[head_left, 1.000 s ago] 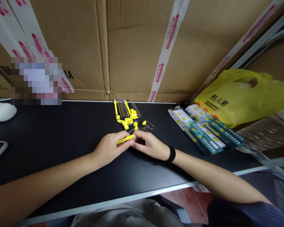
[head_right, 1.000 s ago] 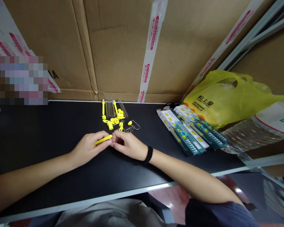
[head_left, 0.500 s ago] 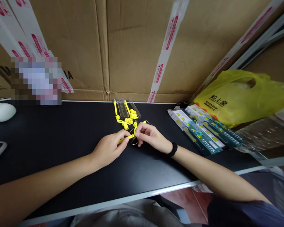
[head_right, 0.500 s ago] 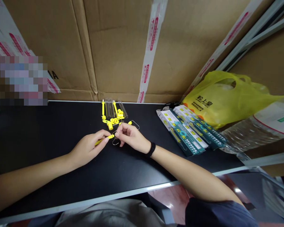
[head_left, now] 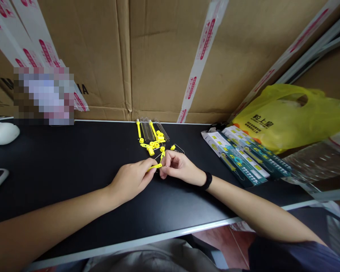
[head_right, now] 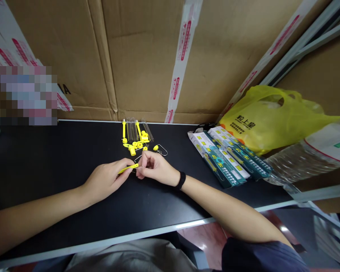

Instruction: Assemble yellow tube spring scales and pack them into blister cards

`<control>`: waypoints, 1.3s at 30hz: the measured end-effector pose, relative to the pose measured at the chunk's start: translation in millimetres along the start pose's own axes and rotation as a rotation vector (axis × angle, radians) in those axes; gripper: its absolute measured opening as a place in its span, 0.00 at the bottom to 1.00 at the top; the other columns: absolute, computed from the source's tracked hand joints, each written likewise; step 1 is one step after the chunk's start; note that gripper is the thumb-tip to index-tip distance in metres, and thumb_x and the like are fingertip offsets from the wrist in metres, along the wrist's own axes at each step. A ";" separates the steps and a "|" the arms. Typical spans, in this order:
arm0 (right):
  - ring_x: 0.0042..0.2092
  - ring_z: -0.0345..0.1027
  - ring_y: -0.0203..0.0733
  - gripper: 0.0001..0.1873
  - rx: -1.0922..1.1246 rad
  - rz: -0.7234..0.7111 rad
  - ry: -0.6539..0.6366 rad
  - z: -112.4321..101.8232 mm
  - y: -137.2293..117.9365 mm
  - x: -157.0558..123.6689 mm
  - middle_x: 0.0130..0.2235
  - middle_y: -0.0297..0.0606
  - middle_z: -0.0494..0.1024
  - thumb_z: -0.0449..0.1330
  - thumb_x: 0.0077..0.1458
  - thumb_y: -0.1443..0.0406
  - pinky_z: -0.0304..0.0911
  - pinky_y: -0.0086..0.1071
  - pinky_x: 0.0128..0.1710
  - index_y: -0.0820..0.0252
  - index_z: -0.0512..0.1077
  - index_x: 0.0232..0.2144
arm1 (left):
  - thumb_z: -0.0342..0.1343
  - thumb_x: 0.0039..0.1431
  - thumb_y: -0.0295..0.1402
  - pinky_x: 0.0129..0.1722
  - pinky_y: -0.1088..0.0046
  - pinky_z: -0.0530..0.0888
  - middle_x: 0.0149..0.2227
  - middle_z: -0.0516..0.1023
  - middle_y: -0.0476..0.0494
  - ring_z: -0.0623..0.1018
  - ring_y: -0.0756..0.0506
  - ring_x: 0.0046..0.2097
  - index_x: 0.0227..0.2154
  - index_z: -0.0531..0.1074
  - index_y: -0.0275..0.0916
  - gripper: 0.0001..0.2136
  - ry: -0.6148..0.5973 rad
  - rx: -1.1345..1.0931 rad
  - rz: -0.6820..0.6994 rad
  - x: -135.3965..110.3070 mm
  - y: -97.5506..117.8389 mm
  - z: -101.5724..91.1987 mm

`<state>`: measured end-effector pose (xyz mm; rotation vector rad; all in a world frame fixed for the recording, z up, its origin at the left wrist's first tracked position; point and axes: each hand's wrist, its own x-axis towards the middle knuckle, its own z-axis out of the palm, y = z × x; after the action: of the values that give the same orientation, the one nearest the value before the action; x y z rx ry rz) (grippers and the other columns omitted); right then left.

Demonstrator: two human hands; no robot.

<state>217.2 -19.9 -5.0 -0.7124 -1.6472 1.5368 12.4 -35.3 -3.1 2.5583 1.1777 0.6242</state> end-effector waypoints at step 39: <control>0.29 0.65 0.35 0.07 -1.140 -0.345 0.037 -6.8 -11.3 -3.5 0.27 0.34 0.73 0.56 0.61 0.67 0.60 0.27 0.31 0.59 0.68 0.30 | 0.43 0.67 0.36 0.34 0.72 0.66 0.34 0.77 0.49 0.77 0.46 0.35 0.40 0.69 0.41 0.10 -0.060 -0.155 -0.078 5.8 -3.1 -2.5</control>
<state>225.9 -20.3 5.6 -0.9155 -2.4093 0.2294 12.5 -28.7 -0.5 2.3744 1.1561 0.5925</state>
